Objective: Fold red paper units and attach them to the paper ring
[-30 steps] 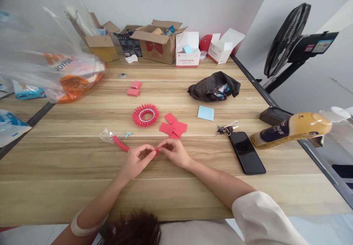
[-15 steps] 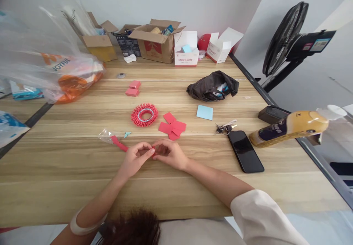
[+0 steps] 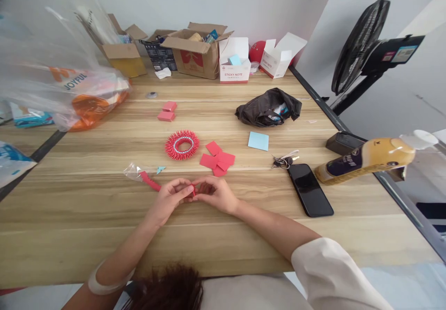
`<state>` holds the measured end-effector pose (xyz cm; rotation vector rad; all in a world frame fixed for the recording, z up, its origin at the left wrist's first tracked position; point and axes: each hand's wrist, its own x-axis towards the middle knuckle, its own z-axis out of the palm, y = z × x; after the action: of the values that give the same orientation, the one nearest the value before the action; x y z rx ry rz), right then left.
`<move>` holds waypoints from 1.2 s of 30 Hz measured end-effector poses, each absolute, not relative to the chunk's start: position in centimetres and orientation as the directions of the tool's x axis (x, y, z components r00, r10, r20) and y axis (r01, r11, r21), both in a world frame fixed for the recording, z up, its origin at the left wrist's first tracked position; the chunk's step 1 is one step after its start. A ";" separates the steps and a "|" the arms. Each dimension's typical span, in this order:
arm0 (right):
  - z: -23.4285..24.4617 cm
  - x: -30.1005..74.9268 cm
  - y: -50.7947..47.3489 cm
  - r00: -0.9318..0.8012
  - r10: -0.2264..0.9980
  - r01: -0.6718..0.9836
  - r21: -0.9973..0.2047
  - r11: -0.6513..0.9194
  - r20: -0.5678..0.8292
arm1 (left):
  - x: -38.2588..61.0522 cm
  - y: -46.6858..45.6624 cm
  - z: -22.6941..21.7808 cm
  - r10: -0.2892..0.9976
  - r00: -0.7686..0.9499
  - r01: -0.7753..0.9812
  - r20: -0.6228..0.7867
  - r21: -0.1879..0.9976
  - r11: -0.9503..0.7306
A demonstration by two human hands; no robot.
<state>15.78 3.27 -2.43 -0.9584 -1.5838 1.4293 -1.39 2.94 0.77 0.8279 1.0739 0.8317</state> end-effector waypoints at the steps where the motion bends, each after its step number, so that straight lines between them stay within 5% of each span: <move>1: -2.5 15.8 3.3 -0.413 0.909 0.010 -0.998 0.055 0.046 | -1.4 2.9 0.8 0.874 0.256 -0.176 -0.414 0.869 0.463; 21: -2.9 16.2 4.3 -0.505 0.863 -0.277 -0.949 -0.148 0.013 | -1.7 3.0 0.4 0.841 0.283 -0.274 -0.460 0.802 0.531; 36: -2.9 15.8 3.3 -0.332 0.943 -0.222 -0.973 -0.066 0.011 | -1.6 2.9 1.1 0.798 0.358 -0.070 -0.486 0.838 0.541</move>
<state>15.84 3.33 -2.91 -0.8748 -1.2535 1.5734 -1.65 2.87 1.11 0.8283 1.0630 0.6508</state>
